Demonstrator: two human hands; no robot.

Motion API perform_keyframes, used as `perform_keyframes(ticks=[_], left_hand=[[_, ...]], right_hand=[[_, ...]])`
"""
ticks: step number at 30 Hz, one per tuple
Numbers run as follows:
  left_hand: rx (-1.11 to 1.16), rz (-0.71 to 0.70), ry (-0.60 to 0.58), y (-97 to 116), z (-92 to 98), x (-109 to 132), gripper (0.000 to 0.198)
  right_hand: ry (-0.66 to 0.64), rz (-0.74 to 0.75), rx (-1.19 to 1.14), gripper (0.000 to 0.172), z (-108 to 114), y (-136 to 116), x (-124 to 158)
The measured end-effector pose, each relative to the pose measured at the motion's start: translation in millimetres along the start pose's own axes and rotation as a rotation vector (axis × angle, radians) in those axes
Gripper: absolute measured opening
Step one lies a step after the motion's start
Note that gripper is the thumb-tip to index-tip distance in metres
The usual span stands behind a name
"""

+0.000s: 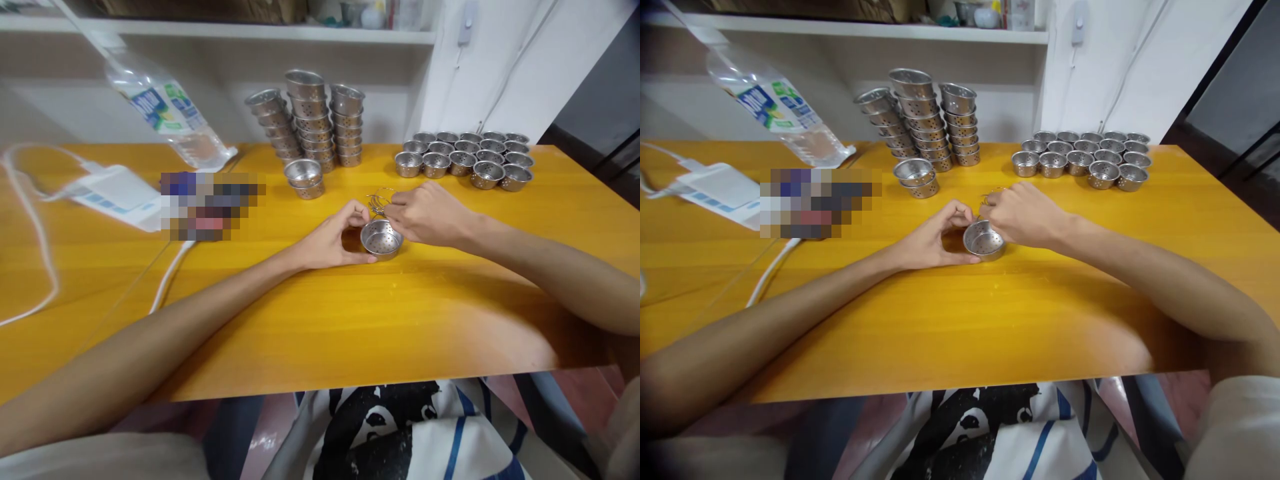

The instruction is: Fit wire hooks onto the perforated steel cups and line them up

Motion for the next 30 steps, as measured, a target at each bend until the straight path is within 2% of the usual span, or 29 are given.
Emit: perform_keyframes(ticks=[13,19,25,30], left_hand=[[-0.012,0.023,-0.007,-2.1,1.1,1.9,0.059],[-0.033,0.026,-0.034,-2.9,1.2,1.5,0.054],[-0.083,0.014,-0.052,-0.6,2.2,1.0,0.048],[-0.171,0.002,-0.067,-2.3,3.8,0.8,0.053]], right_hand=[[0.008,0.021,0.001,0.03,0.4,-1.9,-0.1],[-0.027,-0.01,0.023,0.027,2.1,-3.1,-1.3],[-0.009,-0.029,0.0,0.028,2.3,-3.3,0.2],[0.099,-0.069,-0.147,0.027,-4.3,-4.1,-0.4]])
Point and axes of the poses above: each hand's wrist, its own x-axis away from the middle knuckle, its own z-axis out of the back of the hand, y = z × x, the point moved 4 cm from there along -x, towards the middle knuckle, and after that the axes turned 9 degrees about -x, right-handed, at the moved point
